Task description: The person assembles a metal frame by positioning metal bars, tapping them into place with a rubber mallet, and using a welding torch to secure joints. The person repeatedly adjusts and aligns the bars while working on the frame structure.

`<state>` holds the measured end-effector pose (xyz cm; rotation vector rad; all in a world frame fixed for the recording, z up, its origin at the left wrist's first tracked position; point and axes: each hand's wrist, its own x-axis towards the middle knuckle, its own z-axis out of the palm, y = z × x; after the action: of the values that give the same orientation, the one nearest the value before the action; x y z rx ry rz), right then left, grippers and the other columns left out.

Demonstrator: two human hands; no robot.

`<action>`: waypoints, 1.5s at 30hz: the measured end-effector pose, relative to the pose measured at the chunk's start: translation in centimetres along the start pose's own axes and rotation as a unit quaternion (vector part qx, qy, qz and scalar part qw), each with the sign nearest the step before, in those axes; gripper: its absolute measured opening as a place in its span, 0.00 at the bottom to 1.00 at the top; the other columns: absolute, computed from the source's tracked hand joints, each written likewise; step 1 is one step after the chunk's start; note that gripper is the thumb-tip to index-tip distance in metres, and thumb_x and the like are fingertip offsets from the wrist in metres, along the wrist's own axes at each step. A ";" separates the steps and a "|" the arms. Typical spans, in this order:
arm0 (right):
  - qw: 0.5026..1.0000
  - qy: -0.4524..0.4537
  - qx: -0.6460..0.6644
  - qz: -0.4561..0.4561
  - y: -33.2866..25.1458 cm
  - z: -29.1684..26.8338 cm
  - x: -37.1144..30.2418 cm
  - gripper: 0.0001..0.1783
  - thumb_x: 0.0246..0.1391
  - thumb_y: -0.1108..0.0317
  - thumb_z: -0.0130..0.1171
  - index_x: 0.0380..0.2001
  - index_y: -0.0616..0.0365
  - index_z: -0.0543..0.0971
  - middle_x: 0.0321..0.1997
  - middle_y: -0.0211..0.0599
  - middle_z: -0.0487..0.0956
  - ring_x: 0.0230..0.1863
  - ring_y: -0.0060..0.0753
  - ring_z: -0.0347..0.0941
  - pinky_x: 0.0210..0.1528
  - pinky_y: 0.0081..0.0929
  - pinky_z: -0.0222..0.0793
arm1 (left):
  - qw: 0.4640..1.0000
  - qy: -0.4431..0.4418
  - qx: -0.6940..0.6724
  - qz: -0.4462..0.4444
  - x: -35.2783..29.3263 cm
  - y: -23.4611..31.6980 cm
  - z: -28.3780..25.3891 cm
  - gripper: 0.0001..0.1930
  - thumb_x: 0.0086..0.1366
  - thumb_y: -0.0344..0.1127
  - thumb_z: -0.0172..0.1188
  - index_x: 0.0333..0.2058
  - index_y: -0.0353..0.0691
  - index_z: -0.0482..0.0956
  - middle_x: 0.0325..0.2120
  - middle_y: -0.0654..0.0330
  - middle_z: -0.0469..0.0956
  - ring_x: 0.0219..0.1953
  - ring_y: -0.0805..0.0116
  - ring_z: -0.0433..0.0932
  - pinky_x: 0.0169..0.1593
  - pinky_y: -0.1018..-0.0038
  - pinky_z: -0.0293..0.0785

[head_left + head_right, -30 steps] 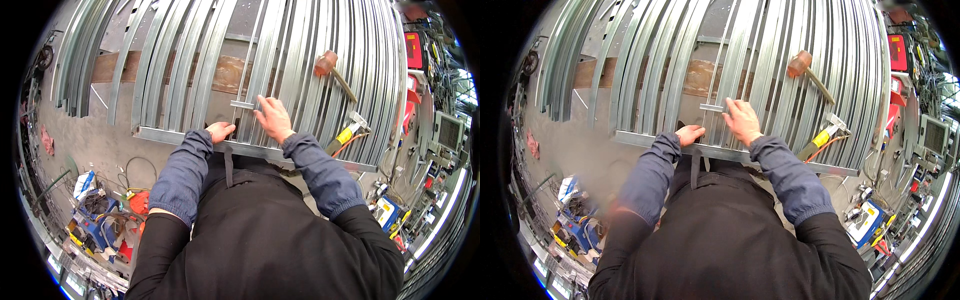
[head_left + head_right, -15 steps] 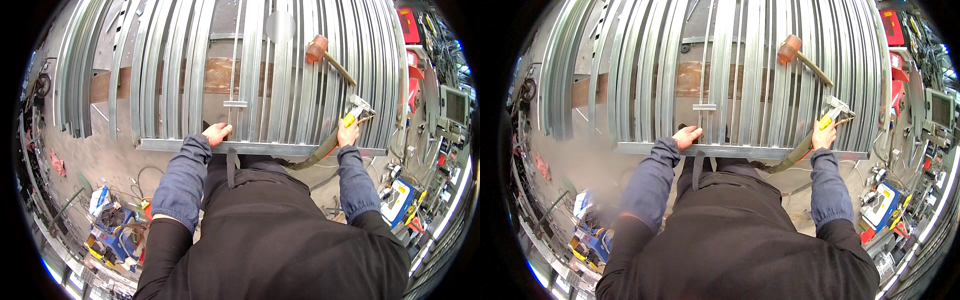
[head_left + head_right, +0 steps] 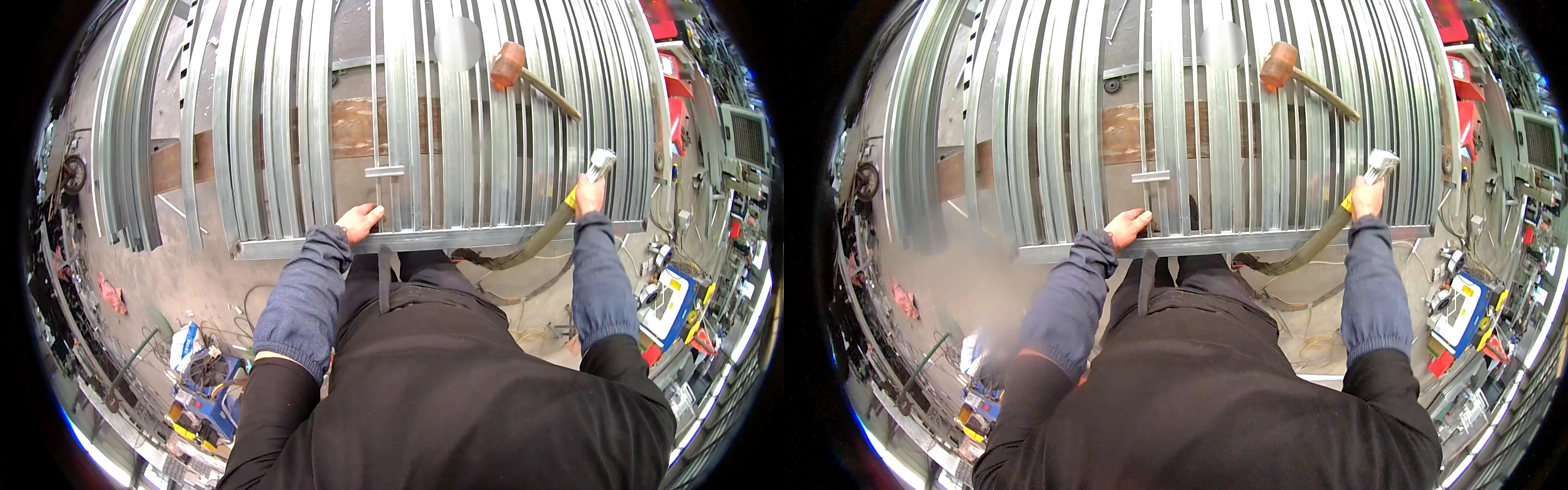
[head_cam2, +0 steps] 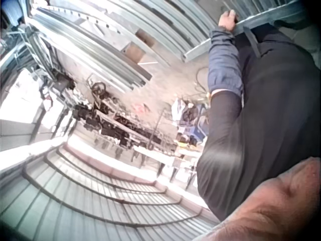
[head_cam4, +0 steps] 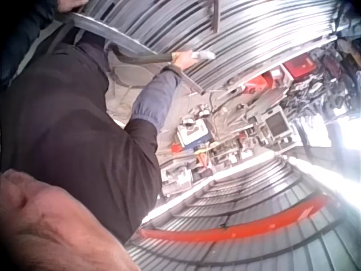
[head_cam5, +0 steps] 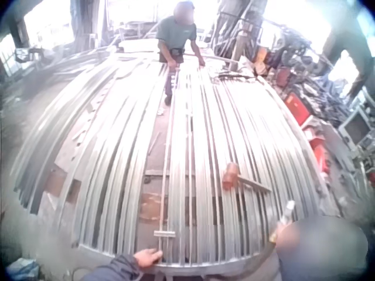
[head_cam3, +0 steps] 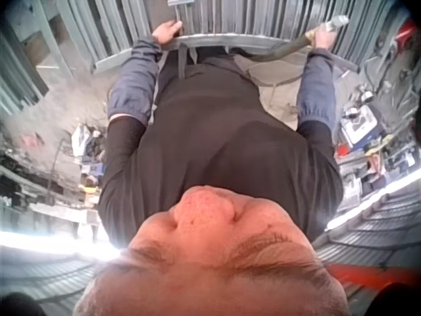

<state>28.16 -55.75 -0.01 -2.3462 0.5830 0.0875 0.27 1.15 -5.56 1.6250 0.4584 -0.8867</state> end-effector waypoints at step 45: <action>0.900 -0.436 -0.015 -0.015 -14.7 1.6 -47.6 0.23 0.68 0.53 0.62 0.56 0.57 0.74 0.44 0.58 0.84 0.49 0.66 0.82 0.48 0.49 0.76 | 0.997 0.050 -0.020 0.049 2.5 -3.7 1.4 0.33 0.81 0.58 0.49 0.62 0.27 0.75 0.53 0.50 0.82 0.56 0.63 0.76 0.63 0.66 0.69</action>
<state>-7.95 -26.81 18.54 -2.0451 0.0881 1.0721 -1.15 0.33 -9.92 1.6467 0.4596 -0.7208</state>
